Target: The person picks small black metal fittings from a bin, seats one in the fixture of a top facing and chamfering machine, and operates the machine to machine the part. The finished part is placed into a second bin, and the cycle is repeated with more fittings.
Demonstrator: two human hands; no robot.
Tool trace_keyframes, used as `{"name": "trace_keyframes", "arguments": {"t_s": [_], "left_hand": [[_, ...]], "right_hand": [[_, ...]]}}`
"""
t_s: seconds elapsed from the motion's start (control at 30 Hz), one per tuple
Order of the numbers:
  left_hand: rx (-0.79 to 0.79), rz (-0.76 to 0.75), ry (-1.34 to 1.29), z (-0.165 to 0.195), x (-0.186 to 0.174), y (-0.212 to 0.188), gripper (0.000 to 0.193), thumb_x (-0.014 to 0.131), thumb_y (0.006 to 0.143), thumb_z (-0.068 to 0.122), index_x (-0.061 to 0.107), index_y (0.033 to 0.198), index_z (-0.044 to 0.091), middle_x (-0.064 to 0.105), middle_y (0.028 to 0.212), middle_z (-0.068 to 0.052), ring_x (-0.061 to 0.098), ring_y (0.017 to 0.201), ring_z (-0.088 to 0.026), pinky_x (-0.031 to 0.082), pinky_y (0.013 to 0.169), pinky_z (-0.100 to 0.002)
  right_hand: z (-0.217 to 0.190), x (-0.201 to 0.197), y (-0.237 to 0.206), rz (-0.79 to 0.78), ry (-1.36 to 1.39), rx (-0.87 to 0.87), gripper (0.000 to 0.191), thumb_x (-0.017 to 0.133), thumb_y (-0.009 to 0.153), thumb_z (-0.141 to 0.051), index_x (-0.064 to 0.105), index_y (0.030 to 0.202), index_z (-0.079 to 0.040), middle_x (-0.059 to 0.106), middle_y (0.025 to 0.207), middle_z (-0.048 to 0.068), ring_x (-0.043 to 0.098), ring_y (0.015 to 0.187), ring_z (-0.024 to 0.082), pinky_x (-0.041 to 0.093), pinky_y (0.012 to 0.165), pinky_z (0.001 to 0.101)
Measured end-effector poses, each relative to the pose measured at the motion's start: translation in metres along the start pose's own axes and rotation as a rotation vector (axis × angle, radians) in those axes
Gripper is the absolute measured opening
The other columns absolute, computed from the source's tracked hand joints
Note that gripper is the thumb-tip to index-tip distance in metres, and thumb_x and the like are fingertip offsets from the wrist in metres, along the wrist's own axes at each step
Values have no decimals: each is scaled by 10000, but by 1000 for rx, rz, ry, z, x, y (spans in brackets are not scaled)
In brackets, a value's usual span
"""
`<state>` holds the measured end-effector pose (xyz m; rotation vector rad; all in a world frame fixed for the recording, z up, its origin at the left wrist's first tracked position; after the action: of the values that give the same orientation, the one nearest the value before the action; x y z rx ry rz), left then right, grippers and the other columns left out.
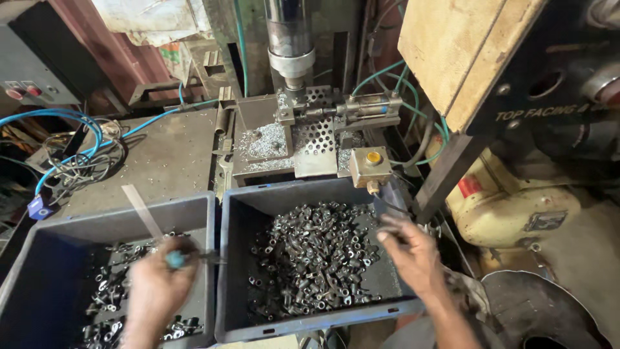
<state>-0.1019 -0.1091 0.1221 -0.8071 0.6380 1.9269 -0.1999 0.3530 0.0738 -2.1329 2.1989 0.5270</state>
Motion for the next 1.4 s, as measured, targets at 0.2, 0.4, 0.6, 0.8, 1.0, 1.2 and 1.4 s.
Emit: {"name": "trace_keyframes", "arguments": {"t_s": [0.2,0.4,0.6,0.8,1.0,1.2,1.4], "left_hand": [[175,-257,-537,136,96,-62,133,749,782,91,750,915,79,778,771,-34,670,663,-107,553,602,-294],[304,-270,-548,190,112,-74,124,722,790,54,722,913,49,740,738,-92,714,640,-161,570,628,-296],[399,-267,-575,197,104,-76,125,730,804,62,713,927,44,762,786,-88,733,674,-175,579,650,-304],[517,-190,-486,193,94,-80,180,723,821,54,712,1000,49,770,910,-129,747,807,-271,578,715,-346],[244,-158,-405,123,91,-75,370,662,793,52,685,1162,71,780,1002,-133,773,831,-299,601,725,-372],[384,-106,-134,82,95,-86,670,690,691,21,559,1347,67,735,1141,-164,670,1070,-378,511,945,-446],[379,-171,-86,79,108,-89,1019,689,650,22,267,1577,16,696,1172,-171,637,967,-392,470,926,-475]], "right_hand": [[15,75,-40,-453,509,287,357,622,965,-211,714,1266,-43,797,1016,64,742,868,124,574,727,262],[26,80,-50,-498,902,503,230,664,966,-163,702,1128,-3,742,909,74,706,750,180,553,656,332],[13,85,-55,-630,1067,534,232,693,928,-128,685,1140,-33,742,925,66,718,764,185,571,682,340],[13,91,-56,-642,973,501,338,749,903,-55,690,1233,-13,741,940,61,699,792,175,564,726,326],[13,78,-44,-540,835,503,302,706,898,-88,700,1196,-41,764,926,96,703,794,191,536,708,327],[19,52,-26,-381,726,402,308,694,881,-97,698,1189,-88,762,947,93,693,798,184,526,698,327],[41,26,-10,-280,713,335,218,701,913,-50,717,1130,-30,744,951,81,680,805,179,519,703,323]]}}
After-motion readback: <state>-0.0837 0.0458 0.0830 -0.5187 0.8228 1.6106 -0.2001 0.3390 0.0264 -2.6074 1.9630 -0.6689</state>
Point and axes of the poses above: each hand's wrist, its own y-axis towards the middle knuckle, its own x-axis out of the palm, z = x × y, the point moved 9 cm from there along y, towards the middle knuckle
